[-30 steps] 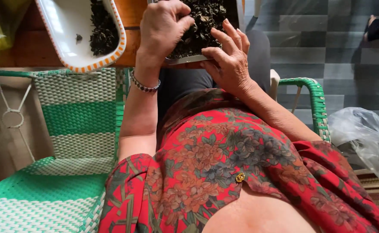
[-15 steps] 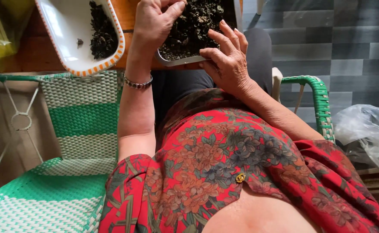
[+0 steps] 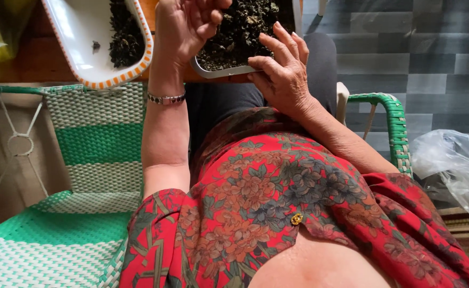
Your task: The person sits at a wooden table and sorts through a metal tray filled with dark dried leaves. They pick up small pieces by hand, separate them, and transfer the selected portions into a white bowl placed to the left.
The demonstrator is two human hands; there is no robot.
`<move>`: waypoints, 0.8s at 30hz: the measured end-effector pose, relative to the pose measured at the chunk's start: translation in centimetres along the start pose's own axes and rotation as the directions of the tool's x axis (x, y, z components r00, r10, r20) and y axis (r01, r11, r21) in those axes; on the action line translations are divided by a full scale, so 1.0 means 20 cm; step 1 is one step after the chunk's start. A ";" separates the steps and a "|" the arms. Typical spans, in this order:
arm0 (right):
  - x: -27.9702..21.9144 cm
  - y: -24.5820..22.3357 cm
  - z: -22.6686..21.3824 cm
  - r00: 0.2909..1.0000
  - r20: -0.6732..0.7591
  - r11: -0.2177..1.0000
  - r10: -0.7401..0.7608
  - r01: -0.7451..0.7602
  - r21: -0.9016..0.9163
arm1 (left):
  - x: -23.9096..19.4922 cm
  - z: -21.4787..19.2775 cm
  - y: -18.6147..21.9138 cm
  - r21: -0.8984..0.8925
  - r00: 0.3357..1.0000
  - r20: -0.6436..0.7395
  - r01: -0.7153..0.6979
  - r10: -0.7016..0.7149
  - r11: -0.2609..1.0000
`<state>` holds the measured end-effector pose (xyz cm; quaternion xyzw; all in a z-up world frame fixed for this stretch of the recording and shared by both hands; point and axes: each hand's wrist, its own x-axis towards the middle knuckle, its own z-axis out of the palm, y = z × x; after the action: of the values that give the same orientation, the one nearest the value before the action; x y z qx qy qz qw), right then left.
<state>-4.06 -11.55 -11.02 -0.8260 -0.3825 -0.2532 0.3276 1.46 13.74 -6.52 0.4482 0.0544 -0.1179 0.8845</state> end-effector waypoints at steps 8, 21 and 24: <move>-0.01 0.01 0.02 1.000 -0.027 1.000 -0.002 0.002 0.005 | 0.03 0.02 -0.01 0.369 0.983 -0.105 -0.100 0.148 0.924; 0.00 0.00 0.01 0.999 -0.042 1.000 -0.014 0.014 -0.009 | 0.24 -0.07 -0.24 0.850 0.725 0.435 -0.136 0.534 -0.508; 0.01 -0.01 0.00 0.999 -0.044 1.000 -0.020 0.020 0.000 | 0.26 -0.07 -0.25 0.836 0.715 0.446 -0.119 0.538 -0.535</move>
<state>-4.09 -11.45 -10.88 -0.8163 -0.3834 -0.2747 0.3336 5.22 11.22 -12.39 0.9513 -0.1123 0.2737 0.0861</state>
